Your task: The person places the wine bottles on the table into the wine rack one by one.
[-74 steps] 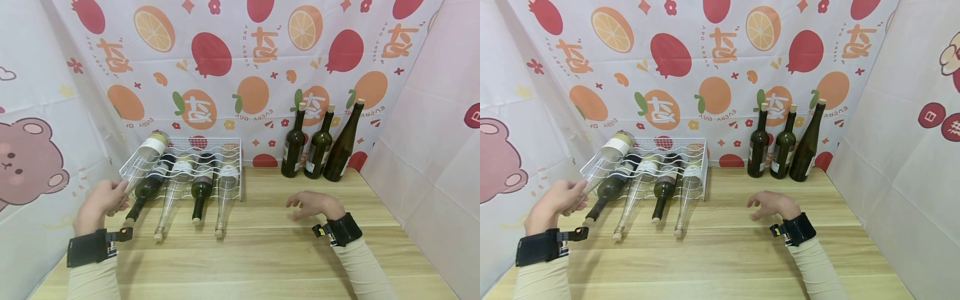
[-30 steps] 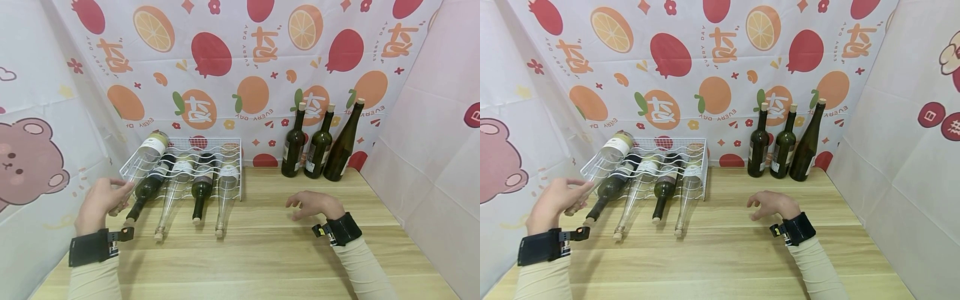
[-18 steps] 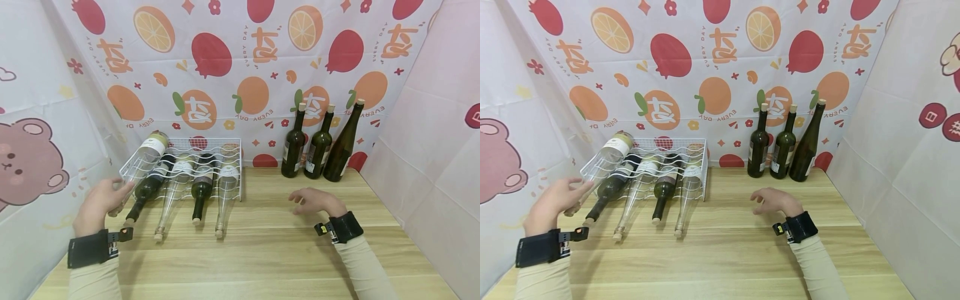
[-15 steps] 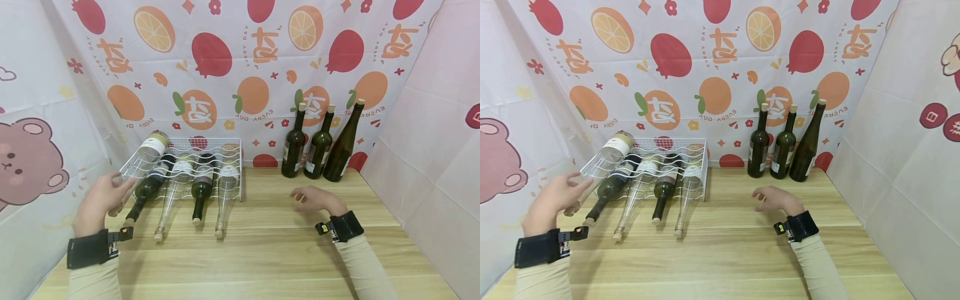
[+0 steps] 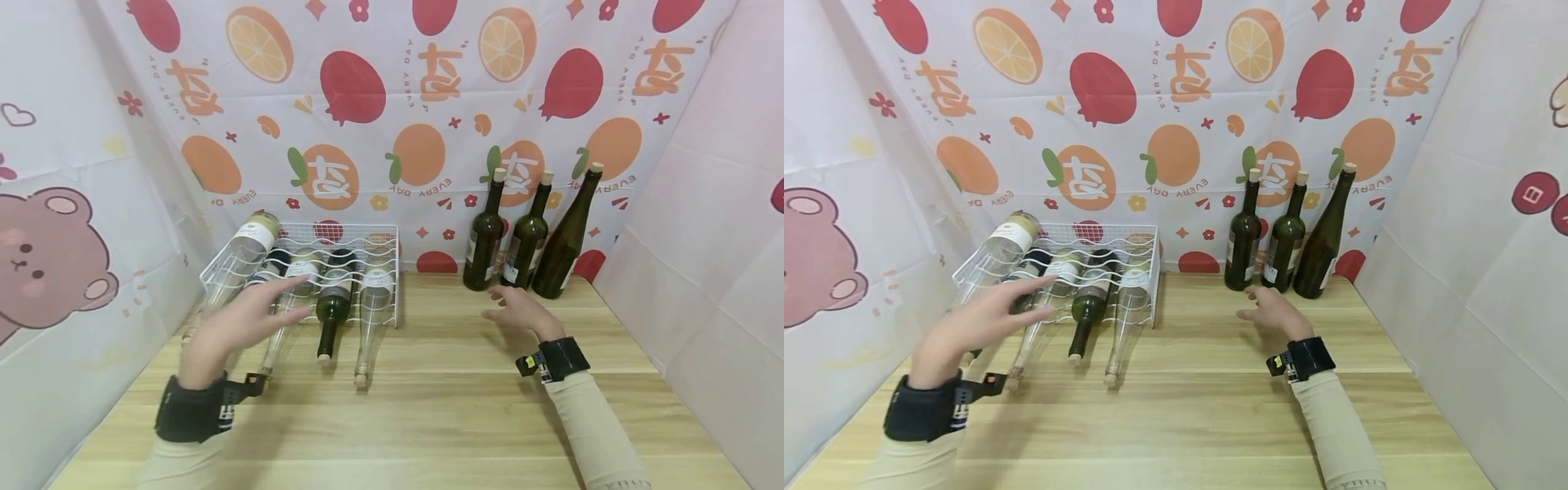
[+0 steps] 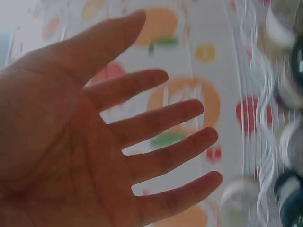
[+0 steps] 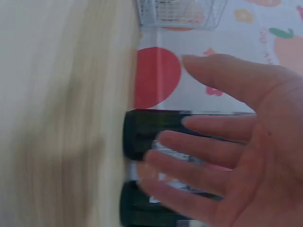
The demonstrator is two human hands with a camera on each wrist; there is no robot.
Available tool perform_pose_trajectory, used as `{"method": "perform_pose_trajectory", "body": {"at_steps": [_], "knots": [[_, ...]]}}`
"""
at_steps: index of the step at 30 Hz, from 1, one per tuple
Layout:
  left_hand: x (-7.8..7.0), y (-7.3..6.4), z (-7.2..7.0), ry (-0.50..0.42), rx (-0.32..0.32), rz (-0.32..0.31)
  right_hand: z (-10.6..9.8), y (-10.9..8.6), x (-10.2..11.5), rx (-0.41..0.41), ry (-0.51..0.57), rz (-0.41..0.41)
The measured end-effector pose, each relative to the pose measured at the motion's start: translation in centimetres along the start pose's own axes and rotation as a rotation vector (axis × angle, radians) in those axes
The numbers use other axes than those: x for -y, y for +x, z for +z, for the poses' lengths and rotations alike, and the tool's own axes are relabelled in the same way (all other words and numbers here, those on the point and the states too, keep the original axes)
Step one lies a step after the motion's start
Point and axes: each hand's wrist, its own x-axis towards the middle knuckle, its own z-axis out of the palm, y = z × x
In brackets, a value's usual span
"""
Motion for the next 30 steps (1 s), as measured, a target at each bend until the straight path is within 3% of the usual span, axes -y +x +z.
{"method": "perform_pose_trajectory", "body": {"at_steps": [3, 9, 13, 17, 24, 30], "knots": [[-1.7, 0.8, 1.7, -0.004, 0.062, 0.08, 0.1, 1.0, -0.6, -0.004, 0.034, 0.058], [-3.8, 2.2, 4.5, 0.023, 0.217, 0.105, 0.0, 3.0, -2.0, 0.003, 0.031, 0.126], [-4.5, 2.6, 5.2, 0.035, 0.28, 0.111, -0.1, 4.6, -3.1, -0.024, 0.045, 0.146], [-4.6, 2.6, 5.0, 0.024, 0.291, 0.099, 0.1, 6.2, -4.1, -0.048, 0.126, 0.192], [-4.0, 2.1, 4.7, 0.003, 0.296, 0.102, 1.8, 8.9, -5.4, -0.13, 0.385, 0.293], [-4.0, 1.6, 4.1, 0.0, 0.28, 0.084, 2.6, 10.2, -5.6, -0.202, 0.46, 0.343]]}}
